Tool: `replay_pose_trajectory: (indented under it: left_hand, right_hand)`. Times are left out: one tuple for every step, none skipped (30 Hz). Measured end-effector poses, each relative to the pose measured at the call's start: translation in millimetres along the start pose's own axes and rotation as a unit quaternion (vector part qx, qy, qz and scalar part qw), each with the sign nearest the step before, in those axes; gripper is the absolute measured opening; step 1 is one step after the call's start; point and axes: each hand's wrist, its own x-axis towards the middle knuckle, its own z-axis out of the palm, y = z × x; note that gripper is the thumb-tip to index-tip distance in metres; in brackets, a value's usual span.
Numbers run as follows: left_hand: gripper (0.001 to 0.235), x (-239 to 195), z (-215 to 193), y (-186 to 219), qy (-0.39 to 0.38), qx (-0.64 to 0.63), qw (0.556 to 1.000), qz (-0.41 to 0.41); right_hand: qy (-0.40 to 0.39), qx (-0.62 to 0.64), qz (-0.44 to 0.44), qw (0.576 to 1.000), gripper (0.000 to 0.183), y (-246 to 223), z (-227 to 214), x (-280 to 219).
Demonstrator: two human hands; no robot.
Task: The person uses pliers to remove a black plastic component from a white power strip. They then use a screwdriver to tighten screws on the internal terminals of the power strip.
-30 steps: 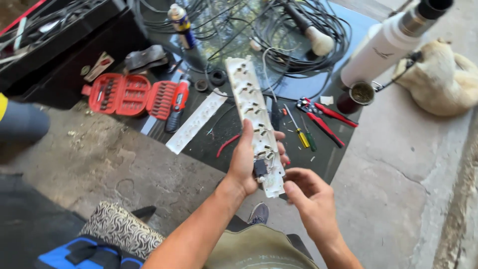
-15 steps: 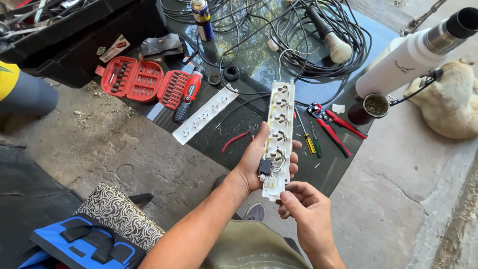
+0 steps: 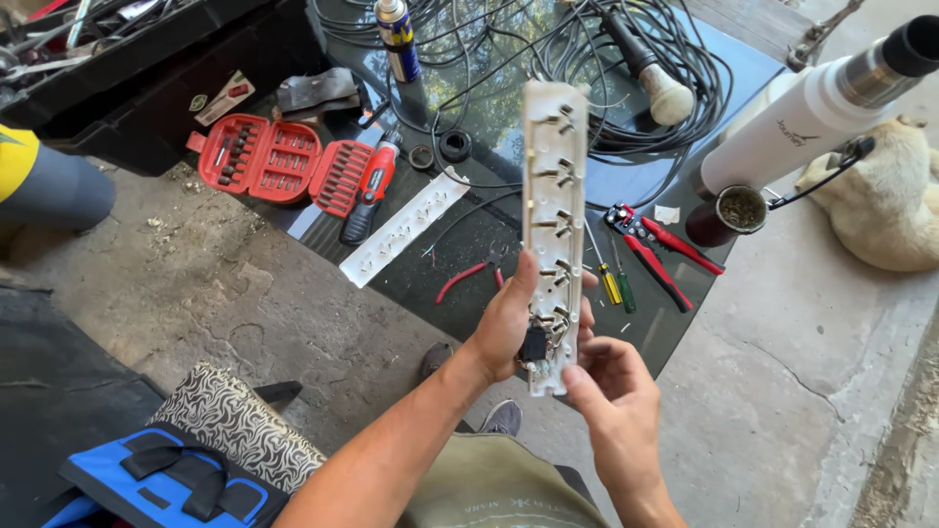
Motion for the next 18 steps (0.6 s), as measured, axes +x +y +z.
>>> replay_pose_trajectory:
  left_hand:
    - [0.080, -2, 5, 3, -0.002, 0.001, 1.000, -0.001]
    - [0.081, -4, 9, 6, 0.020, 0.077, 0.996, 0.035]
    - [0.082, -6, 13, 10, 0.042, 0.153, 0.985, 0.070]
    - [0.082, -5, 13, 7, 0.039, 0.154, 0.985, 0.069]
    - [0.080, -4, 12, 4, 0.042, 0.137, 0.986, 0.090]
    - [0.080, -3, 11, 0, 0.044, 0.119, 0.986, 0.111]
    - [0.080, -4, 12, 0, 0.041, 0.120, 0.986, 0.109]
    - [0.080, -5, 13, 0, 0.048, 0.129, 0.984, 0.118]
    - [0.080, -7, 14, -1, 0.056, 0.137, 0.981, 0.126]
    - [0.080, -10, 17, 2, 0.054, 0.137, 0.981, 0.124]
    - [0.082, -13, 21, 5, 0.050, 0.158, 0.978, 0.128]
    - [0.084, -15, 25, 8, 0.046, 0.180, 0.974, 0.132]
    - [0.084, -15, 25, 8, 0.045, 0.179, 0.974, 0.131]
    - [0.085, -15, 25, 8, 0.043, 0.173, 0.975, 0.133]
    - [0.085, -16, 25, 7, 0.041, 0.166, 0.976, 0.135]
    - [0.085, -16, 25, 6, 0.040, 0.165, 0.976, 0.134]
    - [0.084, -16, 26, 5, 0.046, 0.146, 0.980, 0.129]
    - [0.083, -16, 26, 5, 0.053, 0.128, 0.983, 0.125]
  right_hand:
    - [0.002, 0.001, -0.002, 1.000, 0.031, 0, 1, 1]
    - [0.009, -0.023, -0.014, 1.000, 0.032, 0, 1, 1]
    - [0.016, -0.046, -0.026, 0.998, 0.033, 0, 2, 2]
    - [0.018, -0.045, -0.027, 0.998, 0.033, -5, 4, -1]
    - [0.013, -0.119, -0.089, 0.989, 0.039, -9, 5, -4]
    - [0.008, -0.193, -0.149, 0.970, 0.046, -14, 6, -6]
    - [0.012, -0.192, -0.150, 0.970, 0.046, -13, 7, -6]
    - [0.024, -0.207, -0.212, 0.955, 0.033, -12, 7, -5]
    - [0.036, -0.221, -0.271, 0.936, 0.019, -11, 7, -6]
    - [0.038, -0.222, -0.271, 0.936, 0.019, -16, 8, -7]
    - [0.034, -0.224, -0.271, 0.935, 0.010, -21, 10, -7]
    - [0.030, -0.227, -0.272, 0.935, 0.005, -26, 12, -7]
    - [0.031, -0.227, -0.271, 0.935, 0.005, -26, 13, -6]
    - [0.028, -0.228, -0.286, 0.930, 0.004, -27, 13, -5]
    - [0.025, -0.229, -0.301, 0.925, 0.004, -27, 14, -5]
    - [0.027, -0.230, -0.300, 0.926, 0.004, -26, 14, -5]
    - [0.030, -0.238, -0.298, 0.924, 0.004, -26, 15, -5]
    - [0.033, -0.246, -0.296, 0.922, 0.007, -26, 16, -5]
